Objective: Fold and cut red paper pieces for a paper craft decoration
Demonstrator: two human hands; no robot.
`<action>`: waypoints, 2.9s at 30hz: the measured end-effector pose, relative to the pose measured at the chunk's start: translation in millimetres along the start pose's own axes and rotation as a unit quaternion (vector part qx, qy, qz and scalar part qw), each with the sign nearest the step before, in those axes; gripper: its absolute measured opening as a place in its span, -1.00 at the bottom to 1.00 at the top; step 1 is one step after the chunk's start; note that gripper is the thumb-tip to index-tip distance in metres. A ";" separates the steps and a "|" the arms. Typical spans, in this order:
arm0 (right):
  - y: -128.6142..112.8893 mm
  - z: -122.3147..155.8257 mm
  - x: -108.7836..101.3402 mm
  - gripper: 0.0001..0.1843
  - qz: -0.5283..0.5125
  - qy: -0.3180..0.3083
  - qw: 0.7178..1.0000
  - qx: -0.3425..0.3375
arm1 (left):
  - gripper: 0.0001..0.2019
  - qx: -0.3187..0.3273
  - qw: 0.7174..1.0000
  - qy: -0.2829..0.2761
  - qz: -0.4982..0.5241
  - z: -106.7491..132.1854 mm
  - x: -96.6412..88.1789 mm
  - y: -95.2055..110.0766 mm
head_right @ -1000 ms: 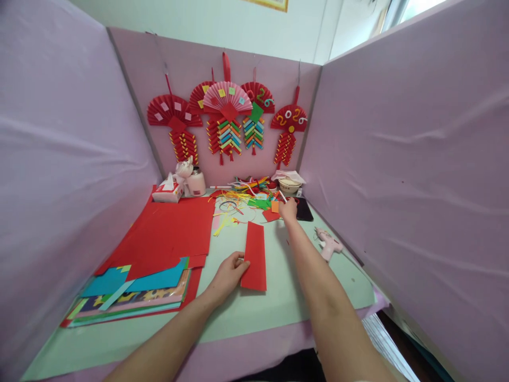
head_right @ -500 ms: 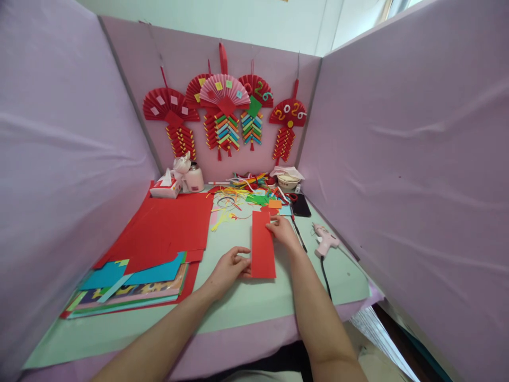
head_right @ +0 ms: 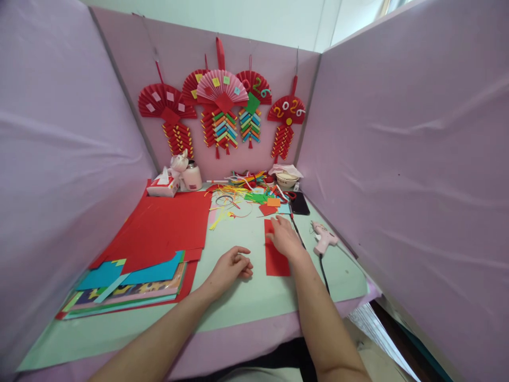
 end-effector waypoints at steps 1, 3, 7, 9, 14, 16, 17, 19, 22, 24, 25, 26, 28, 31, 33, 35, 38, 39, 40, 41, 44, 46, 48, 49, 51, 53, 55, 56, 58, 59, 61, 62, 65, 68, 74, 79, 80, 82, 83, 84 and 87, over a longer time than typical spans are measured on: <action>-4.9 4.2 10.3 -0.37 0.007 -0.039 0.999 -0.022 | -0.78 0.001 1.000 0.000 0.000 -0.1 0.1 0.0; -6.7 12.3 28.1 -0.38 0.014 -0.101 0.994 -0.034 | -0.79 0.003 1.000 -0.003 -0.001 -0.4 0.4 -1.0; 0.4 18.6 40.0 -0.40 0.021 -0.129 0.991 -0.029 | -0.79 0.011 1.000 -0.009 -0.006 -0.7 0.4 -3.6; 1.8 18.7 40.2 -0.40 0.023 -0.130 0.991 -0.031 | -0.79 0.016 1.000 -0.010 -0.007 -0.8 0.2 -4.1; -3.1 19.9 32.2 -0.42 0.028 -0.117 0.992 -0.038 | -0.79 0.014 1.000 -0.016 -0.013 0.1 1.4 -1.9; -6.6 15.6 19.6 -0.47 0.044 -0.082 0.995 -0.040 | -0.79 0.014 1.000 -0.016 -0.011 0.3 1.7 -0.2; -9.0 10.9 11.6 -0.51 0.059 -0.060 0.995 -0.045 | -0.79 0.014 1.000 -0.016 -0.011 0.3 1.8 0.3; -14.6 -4.3 -3.2 -0.57 0.091 -0.024 0.994 -0.057 | -0.79 0.016 1.000 -0.017 -0.015 0.0 2.1 0.4; -22.6 -37.9 -10.6 -0.62 0.114 -0.020 0.991 -0.063 | -0.79 0.022 0.999 -0.021 -0.016 -1.3 2.7 -2.4; -28.5 -60.0 -6.5 -0.68 0.122 -0.022 0.990 -0.065 | -0.79 0.022 0.999 -0.022 -0.010 -2.8 2.8 -6.1; -31.9 -68.8 -2.2 -0.70 0.122 -0.023 0.990 -0.068 | -0.79 0.021 1.000 -0.021 -0.006 -3.7 2.7 -8.2; -35.0 -75.7 2.8 -0.71 0.120 -0.021 0.990 -0.071 | -0.79 0.020 1.000 -0.021 -0.004 -4.7 2.7 -10.2; -39.6 -84.5 13.4 -0.73 0.107 -0.015 0.992 -0.071 | -0.79 0.022 1.000 -0.022 -0.003 -6.9 2.7 -13.0; -39.8 -92.3 22.7 -0.79 0.067 0.000 0.996 -0.054 | -0.79 0.028 0.999 -0.024 -0.005 -9.4 3.0 -15.1; -35.8 -100.3 19.4 -0.84 0.027 0.013 0.999 -0.034 | -0.79 0.031 0.999 -0.025 -0.004 -9.9 2.9 -16.1; -29.4 -112.5 7.4 -0.87 -0.022 0.029 0.999 -0.008 | -0.80 0.032 0.999 -0.028 -0.002 -9.0 2.9 -16.8; -19.8 -135.9 -20.1 -0.88 -0.118 0.052 0.991 0.032 | -0.81 0.038 0.999 -0.028 -0.004 -7.1 2.1 -17.2; -18.2 -143.6 -29.2 -0.87 -0.156 0.059 0.985 0.041 | -0.82 0.041 0.999 -0.028 -0.005 -6.7 1.9 -17.3; -17.9 -150.6 -37.1 -0.85 -0.194 0.062 0.978 0.048 | -0.83 0.043 0.999 -0.028 -0.005 -6.6 1.7 -17.7; -19.3 -156.9 -43.6 -0.83 -0.232 0.065 0.969 0.051 | -0.83 0.045 0.999 -0.029 -0.005 -6.8 1.8 -18.4; -32.6 -171.1 -53.2 -0.84 -0.335 0.073 0.938 0.049 | -0.83 0.045 0.998 -0.032 -0.002 -8.9 2.1 -21.5; -46.5 -177.9 -52.0 -0.86 -0.383 0.083 0.919 0.045 | -0.83 0.045 0.999 -0.031 0.001 -10.0 1.9 -22.3; -61.4 -183.6 -46.8 -0.89 -0.413 0.098 0.905 0.039 | -0.82 0.041 0.999 -0.031 0.002 -9.8 1.9 -21.3; -68.7 -186.0 -43.5 -0.90 -0.421 0.106 0.900 0.035 | -0.82 0.038 0.999 -0.031 0.003 -9.1 2.1 -20.3; -81.4 -188.8 -35.9 -0.88 -0.427 0.123 0.896 0.026 | -0.82 0.027 0.999 -0.032 0.004 -7.4 2.7 -18.0; -91.3 -188.0 -26.2 -0.83 -0.416 0.128 0.900 0.014 | -0.82 0.020 0.999 -0.030 0.005 -6.0 3.1 -16.3; -98.4 -182.7 -12.7 -0.80 -0.388 0.111 0.915 -0.002 | -0.81 0.019 0.999 -0.029 0.007 -5.6 3.4 -15.2; -100.9 -178.5 -4.2 -0.81 -0.368 0.092 0.925 -0.012 | -0.81 0.021 0.999 -0.029 0.008 -5.6 3.7 -14.8; -102.6 -167.8 15.0 -0.85 -0.317 0.040 0.947 -0.031 | -0.82 0.025 0.999 -0.030 0.006 -5.7 3.9 -14.2; -101.3 -162.0 24.2 -0.85 -0.289 0.015 0.956 -0.038 | -0.82 0.026 0.999 -0.030 0.004 -5.6 3.8 -13.9; -94.6 -151.6 38.4 -0.79 -0.231 -0.019 0.972 -0.045 | -0.83 0.025 0.999 -0.030 0.001 -4.9 3.5 -12.7; -89.9 -147.4 42.5 -0.76 -0.203 -0.027 0.978 -0.046 | -0.83 0.024 0.999 -0.030 0.001 -4.4 3.4 -12.0; -77.2 -136.5 45.0 -0.69 -0.133 -0.034 0.989 -0.050 | -0.84 0.023 0.999 -0.034 0.001 -3.8 4.0 -11.3; -73.1 -119.4 38.4 -0.72 -0.083 -0.044 0.993 -0.067 | -0.83 0.026 0.999 -0.036 -0.002 -4.0 5.4 -13.2; -77.8 -52.7 19.8 -0.70 -0.019 -0.045 0.993 -0.105 | -0.81 0.137 0.981 -0.017 -0.137 8.3 -2.5 12.0; -70.1 -11.0 24.6 -0.69 0.035 -0.025 0.993 -0.114 | -0.74 0.233 0.870 0.084 -0.425 16.1 -31.8 47.2; -69.5 -7.1 27.3 -0.70 0.048 -0.023 0.992 -0.115 | -0.70 0.217 0.849 0.097 -0.472 13.2 -39.7 48.3; -69.8 -2.7 32.1 -0.71 0.062 -0.023 0.991 -0.118 | -0.56 0.163 0.814 0.114 -0.545 5.3 -57.0 46.0; -70.9 -1.6 33.6 -0.72 0.064 -0.024 0.990 -0.122 | -0.47 0.132 0.800 0.119 -0.572 1.5 -66.1 43.8; -72.2 -1.1 34.2 -0.72 0.066 -0.024 0.990 -0.126 | -0.40 0.104 0.789 0.123 -0.592 -1.7 -74.5 41.6; -73.6 -1.0 33.6 -0.73 0.068 -0.021 0.989 -0.128 | -0.28 0.040 0.772 0.140 -0.619 -7.1 -95.7 36.6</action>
Point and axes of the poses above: each hand's wrist, its own z-axis away from the middle knuckle, its own x-axis out of the palm, y = z × x, the point moved 8 cm from there along -z, towards the middle knuckle, and after that the axes turned 6 degrees about y, right-handed, at the moved point
